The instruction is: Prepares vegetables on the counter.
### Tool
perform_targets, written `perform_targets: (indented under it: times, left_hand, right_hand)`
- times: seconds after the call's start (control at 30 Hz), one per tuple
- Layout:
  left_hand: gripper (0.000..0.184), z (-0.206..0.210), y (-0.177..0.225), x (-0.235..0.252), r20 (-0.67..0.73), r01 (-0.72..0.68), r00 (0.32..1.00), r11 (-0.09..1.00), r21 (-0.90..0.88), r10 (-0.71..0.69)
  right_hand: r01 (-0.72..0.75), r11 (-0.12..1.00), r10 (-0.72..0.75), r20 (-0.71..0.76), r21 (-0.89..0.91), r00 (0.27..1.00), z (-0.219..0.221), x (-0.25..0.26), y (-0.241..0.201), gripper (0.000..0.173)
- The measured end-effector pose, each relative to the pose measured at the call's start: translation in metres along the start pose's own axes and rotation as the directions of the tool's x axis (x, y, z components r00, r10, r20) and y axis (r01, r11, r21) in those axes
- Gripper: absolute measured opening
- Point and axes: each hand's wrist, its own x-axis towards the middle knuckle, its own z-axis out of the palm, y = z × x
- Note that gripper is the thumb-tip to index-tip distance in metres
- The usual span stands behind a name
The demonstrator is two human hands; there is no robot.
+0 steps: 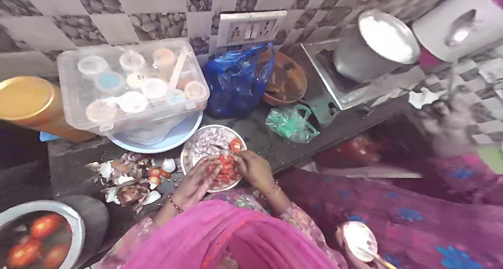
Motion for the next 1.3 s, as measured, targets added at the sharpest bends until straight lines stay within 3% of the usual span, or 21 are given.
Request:
perform_targets:
  times: [0.07, 0.13, 0.27, 0.37, 0.43, 0.5, 0.57, 0.67, 0.73, 0.9, 1.07, 1.3]
  left_hand:
    - [0.034, 0.001, -0.003, 0.000, 0.004, -0.002, 1.000, 0.958, -0.286, 0.004]
    - [0.054, 0.002, -0.004, 0.002, 0.067, 0.015, 0.998, 0.937, -0.349, 0.010]
    - [0.070, 0.019, -0.001, 0.002, 0.141, 0.090, 0.989, 0.956, -0.278, -0.052]
    - [0.076, 0.024, -0.001, 0.003, 0.172, 0.099, 0.982, 0.985, -0.145, -0.073]
    - [0.080, 0.018, -0.002, 0.003, 0.213, 0.034, 0.977, 0.999, -0.037, -0.025]
    - [0.069, 0.014, 0.000, 0.001, 0.221, -0.025, 0.975, 0.996, 0.084, 0.006]
    - [0.051, 0.018, 0.006, -0.001, 0.192, -0.095, 0.981, 0.925, 0.367, 0.025]
    - [0.046, 0.015, 0.006, 0.000, 0.156, -0.199, 0.979, 0.802, 0.563, 0.134]
    - [0.045, 0.010, 0.010, 0.000, 0.190, -0.224, 0.972, 0.793, 0.567, 0.139]
    - [0.035, 0.001, 0.009, -0.001, 0.311, -0.141, 0.950, 0.923, 0.357, 0.025]
    - [0.032, -0.006, 0.003, 0.004, 0.390, -0.159, 0.921, 0.935, 0.316, 0.025]
    - [0.026, -0.007, -0.001, 0.003, 0.437, -0.183, 0.899, 0.937, 0.297, 0.037]
  right_hand:
    - [0.026, 0.985, -0.014, -0.067, 0.173, 0.998, -0.001, -0.005, -0.001, 0.038]
    - [0.128, 0.935, -0.089, -0.130, 0.331, 0.987, 0.002, -0.010, -0.005, 0.037]
    - [0.255, 0.878, -0.238, -0.093, 0.406, 0.967, 0.007, -0.016, -0.025, 0.046]
    - [0.248, 0.891, -0.227, -0.101, 0.381, 0.969, 0.011, -0.013, -0.026, 0.046]
    - [0.237, 0.854, -0.194, -0.138, 0.463, 0.971, 0.015, -0.010, -0.018, 0.044]
    - [0.161, 0.755, -0.131, -0.094, 0.636, 0.987, 0.014, -0.009, -0.014, 0.040]
    - [0.094, 0.635, -0.088, -0.050, 0.767, 0.995, 0.011, -0.010, -0.013, 0.036]
    - [0.051, 0.573, -0.065, -0.016, 0.818, 0.998, 0.010, -0.014, -0.012, 0.038]
    - [0.052, 0.585, -0.069, -0.015, 0.809, 0.998, 0.009, -0.016, -0.010, 0.041]
    - [0.161, 0.675, -0.186, -0.045, 0.720, 0.982, 0.009, -0.017, 0.001, 0.046]
    - [0.257, 0.678, -0.293, -0.067, 0.688, 0.954, 0.010, -0.018, -0.002, 0.043]
    - [0.300, 0.745, -0.277, -0.134, 0.595, 0.952, 0.016, -0.025, -0.010, 0.045]
